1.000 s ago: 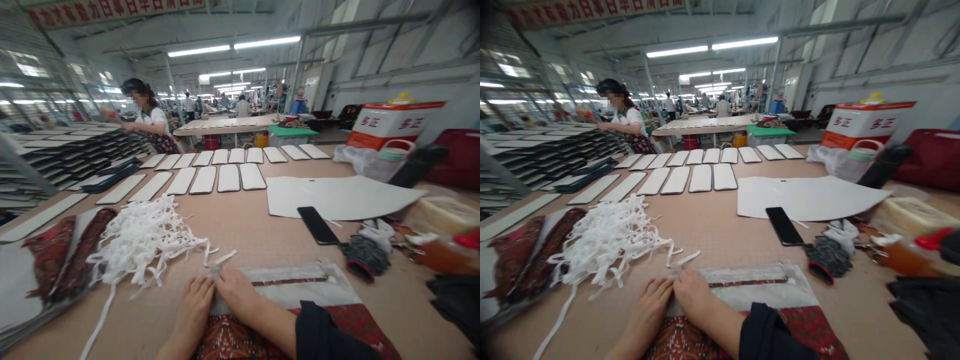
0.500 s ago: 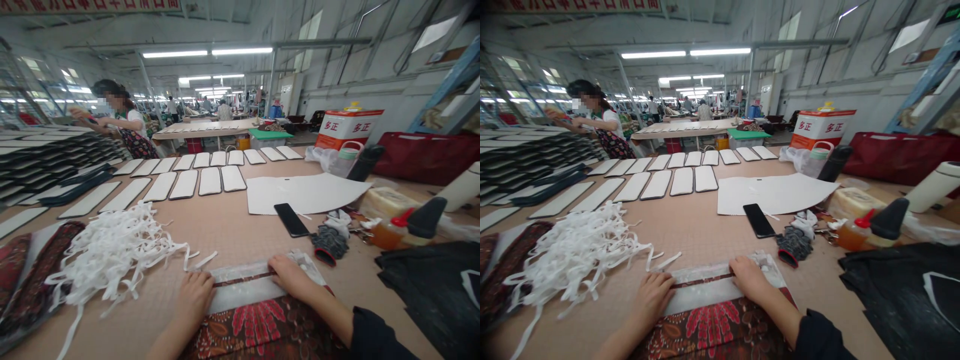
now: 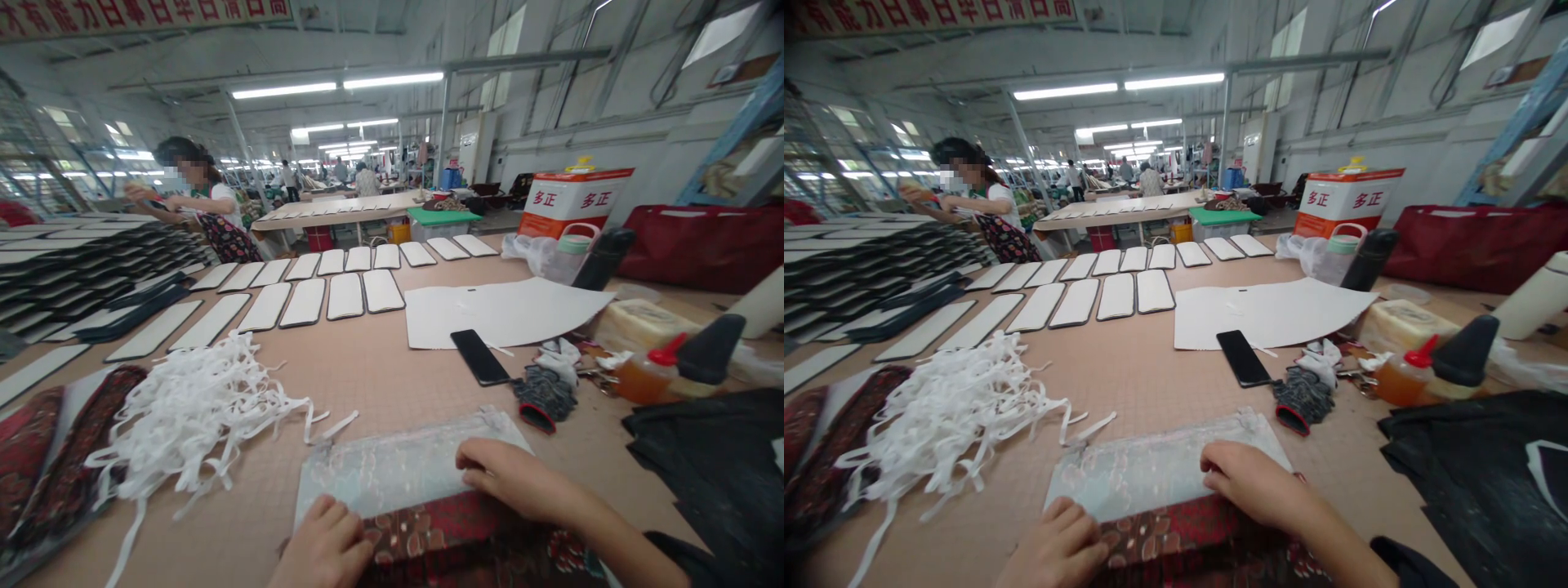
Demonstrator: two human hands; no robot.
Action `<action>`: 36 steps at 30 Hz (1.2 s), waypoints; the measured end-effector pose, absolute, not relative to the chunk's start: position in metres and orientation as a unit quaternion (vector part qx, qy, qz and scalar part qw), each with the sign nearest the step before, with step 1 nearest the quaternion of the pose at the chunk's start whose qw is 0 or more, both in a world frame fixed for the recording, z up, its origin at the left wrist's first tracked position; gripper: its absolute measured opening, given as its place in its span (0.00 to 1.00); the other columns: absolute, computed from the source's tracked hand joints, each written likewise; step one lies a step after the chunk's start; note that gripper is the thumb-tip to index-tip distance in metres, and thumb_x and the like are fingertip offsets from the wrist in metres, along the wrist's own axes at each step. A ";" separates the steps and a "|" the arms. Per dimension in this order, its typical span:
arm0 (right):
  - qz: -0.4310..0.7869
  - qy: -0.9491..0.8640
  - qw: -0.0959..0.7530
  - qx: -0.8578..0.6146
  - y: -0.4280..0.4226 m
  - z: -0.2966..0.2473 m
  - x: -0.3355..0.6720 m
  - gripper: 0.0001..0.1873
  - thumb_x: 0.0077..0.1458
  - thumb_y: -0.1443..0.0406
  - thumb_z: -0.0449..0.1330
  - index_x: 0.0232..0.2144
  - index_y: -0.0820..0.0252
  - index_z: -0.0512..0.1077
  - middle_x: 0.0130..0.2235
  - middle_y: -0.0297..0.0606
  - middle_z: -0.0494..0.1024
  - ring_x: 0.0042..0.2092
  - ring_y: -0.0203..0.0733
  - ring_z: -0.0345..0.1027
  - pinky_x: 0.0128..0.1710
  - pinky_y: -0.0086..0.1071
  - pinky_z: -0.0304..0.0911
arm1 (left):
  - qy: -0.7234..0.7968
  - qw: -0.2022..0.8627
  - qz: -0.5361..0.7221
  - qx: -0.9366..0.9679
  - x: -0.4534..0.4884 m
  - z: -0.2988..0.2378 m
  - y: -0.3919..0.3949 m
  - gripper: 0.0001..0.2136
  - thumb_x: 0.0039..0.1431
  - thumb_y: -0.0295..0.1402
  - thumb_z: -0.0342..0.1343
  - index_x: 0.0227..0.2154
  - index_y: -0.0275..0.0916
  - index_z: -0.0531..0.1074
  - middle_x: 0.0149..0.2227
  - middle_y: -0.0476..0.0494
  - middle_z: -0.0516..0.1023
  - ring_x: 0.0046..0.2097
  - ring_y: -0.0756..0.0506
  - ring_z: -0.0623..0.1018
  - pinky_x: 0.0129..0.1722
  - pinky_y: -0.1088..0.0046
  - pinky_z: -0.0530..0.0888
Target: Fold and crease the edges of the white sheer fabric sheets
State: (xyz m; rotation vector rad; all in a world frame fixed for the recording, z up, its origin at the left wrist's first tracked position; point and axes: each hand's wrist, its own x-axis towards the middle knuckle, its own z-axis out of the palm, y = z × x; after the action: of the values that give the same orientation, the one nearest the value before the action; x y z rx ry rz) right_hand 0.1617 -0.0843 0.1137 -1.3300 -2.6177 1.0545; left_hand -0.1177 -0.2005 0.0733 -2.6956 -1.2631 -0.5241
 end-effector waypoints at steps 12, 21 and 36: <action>0.122 -0.884 0.006 -0.451 -0.066 0.045 0.092 0.08 0.49 0.73 0.52 0.32 0.64 0.71 0.38 0.43 0.72 0.43 0.47 0.64 0.40 0.34 0.58 | -0.558 -0.180 -0.045 -0.809 -0.107 0.069 -0.163 0.05 0.55 0.30 0.52 0.33 0.44 0.72 0.35 0.50 0.74 0.39 0.47 0.71 0.38 0.72 0.62; 0.069 -0.923 0.082 -0.369 -0.077 0.048 0.098 0.09 0.49 0.74 0.50 0.30 0.62 0.68 0.35 0.41 0.72 0.40 0.44 0.64 0.39 0.36 0.58 | -0.573 -0.085 -0.108 -0.808 -0.089 0.047 -0.124 0.13 0.53 0.34 0.55 0.42 0.41 0.65 0.44 0.45 0.70 0.45 0.43 0.67 0.46 0.64 0.62; 0.020 -0.887 -0.088 -0.452 -0.026 0.056 0.165 0.19 0.46 0.78 0.44 0.34 0.63 0.71 0.36 0.49 0.75 0.40 0.51 0.69 0.38 0.41 0.58 | -0.601 -0.043 -0.056 -0.796 -0.174 0.055 -0.150 0.04 0.54 0.30 0.52 0.34 0.41 0.68 0.35 0.48 0.74 0.38 0.46 0.71 0.41 0.67 0.62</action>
State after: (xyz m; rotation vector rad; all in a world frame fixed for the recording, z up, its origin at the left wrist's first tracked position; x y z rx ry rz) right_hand 0.1649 -0.0256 0.0565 -1.5071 -2.9554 0.0668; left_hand -0.1736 -0.1499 0.0548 -2.5725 -1.9421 -0.1813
